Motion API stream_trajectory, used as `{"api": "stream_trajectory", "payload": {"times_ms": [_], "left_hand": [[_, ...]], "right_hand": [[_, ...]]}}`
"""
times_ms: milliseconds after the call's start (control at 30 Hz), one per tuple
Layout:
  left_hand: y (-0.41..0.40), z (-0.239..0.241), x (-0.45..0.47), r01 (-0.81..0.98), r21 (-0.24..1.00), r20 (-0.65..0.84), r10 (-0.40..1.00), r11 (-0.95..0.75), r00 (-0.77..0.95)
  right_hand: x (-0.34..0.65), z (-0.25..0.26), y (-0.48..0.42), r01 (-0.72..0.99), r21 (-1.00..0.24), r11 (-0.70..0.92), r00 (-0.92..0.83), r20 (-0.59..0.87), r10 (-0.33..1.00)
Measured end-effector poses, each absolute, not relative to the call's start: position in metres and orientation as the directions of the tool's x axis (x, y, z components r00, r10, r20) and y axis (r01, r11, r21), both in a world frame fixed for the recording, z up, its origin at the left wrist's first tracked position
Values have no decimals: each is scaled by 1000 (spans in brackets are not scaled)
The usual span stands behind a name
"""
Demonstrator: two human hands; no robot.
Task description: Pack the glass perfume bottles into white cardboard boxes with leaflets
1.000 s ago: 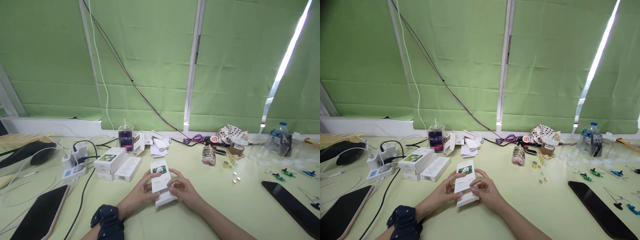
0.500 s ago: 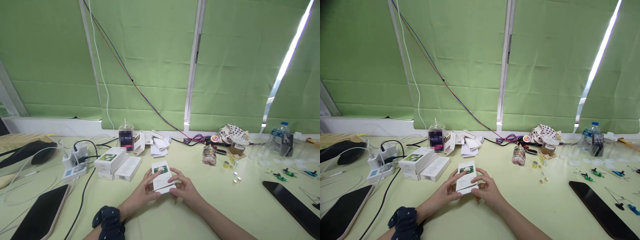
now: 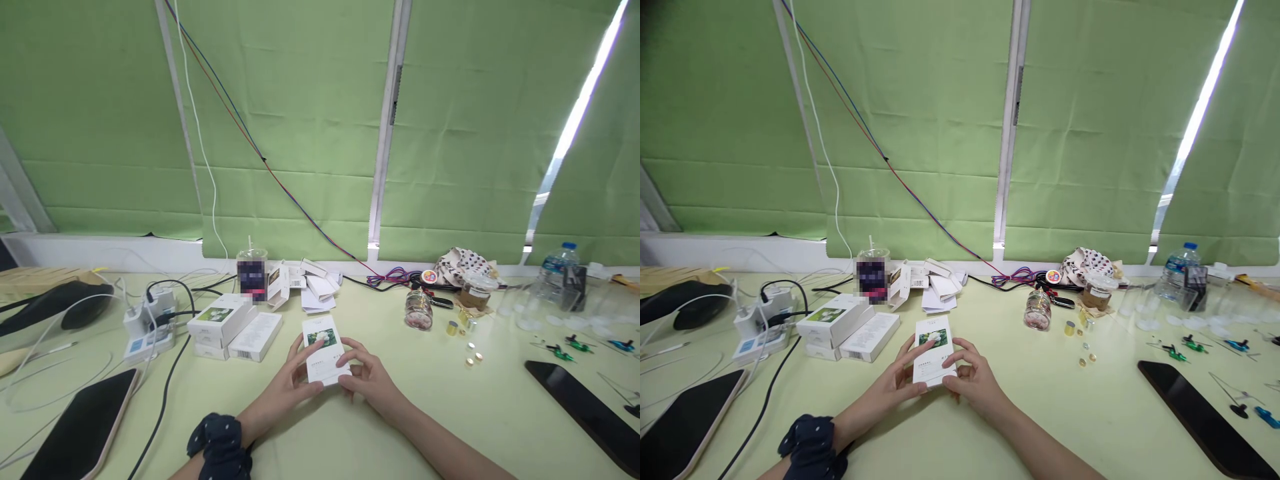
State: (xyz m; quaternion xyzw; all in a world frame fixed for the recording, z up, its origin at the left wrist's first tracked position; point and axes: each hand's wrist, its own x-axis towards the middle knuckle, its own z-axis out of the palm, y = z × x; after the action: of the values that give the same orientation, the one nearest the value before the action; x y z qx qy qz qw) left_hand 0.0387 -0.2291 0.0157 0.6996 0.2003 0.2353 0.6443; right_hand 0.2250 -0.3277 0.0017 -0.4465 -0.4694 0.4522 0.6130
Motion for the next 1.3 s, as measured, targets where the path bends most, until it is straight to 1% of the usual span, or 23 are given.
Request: {"api": "stream_trajectory", "payload": {"times_ms": [333, 600, 700, 867, 967, 1067, 1133, 1233, 1300], "left_hand": [[-229, 20, 40, 24, 992, 54, 582, -127, 812], [-227, 17, 40, 8, 990, 77, 580, -143, 811], [-228, 17, 40, 22, 990, 65, 588, -139, 806], [-229, 15, 40, -12, 991, 87, 586, -130, 806], [-230, 13, 41, -15, 991, 90, 589, -132, 803], [-230, 13, 41, -28, 988, 116, 601, -152, 791], [-230, 13, 41, -67, 989, 132, 596, -131, 792], [-230, 16, 40, -116, 993, 109, 546, -22, 831], [-231, 18, 39, -141, 990, 121, 545, -5, 829]], "right_hand": [[227, 0, -328, -131, -965, 225, 102, 213, 972], [227, -3, -326, -143, -958, 248, 108, 234, 966], [227, -2, -326, -168, -958, 234, 117, 216, 969], [225, 1, -328, -217, -960, 176, 112, 154, 982], [224, 2, -329, -209, -966, 153, 113, 132, 985], [224, 0, -328, -170, -972, 165, 119, 146, 982], [224, -3, -326, -148, -971, 187, 109, 172, 979], [225, -10, -323, -144, -968, 204, 87, 193, 977], [226, -12, -322, -140, -970, 198, 72, 190, 979]]}}
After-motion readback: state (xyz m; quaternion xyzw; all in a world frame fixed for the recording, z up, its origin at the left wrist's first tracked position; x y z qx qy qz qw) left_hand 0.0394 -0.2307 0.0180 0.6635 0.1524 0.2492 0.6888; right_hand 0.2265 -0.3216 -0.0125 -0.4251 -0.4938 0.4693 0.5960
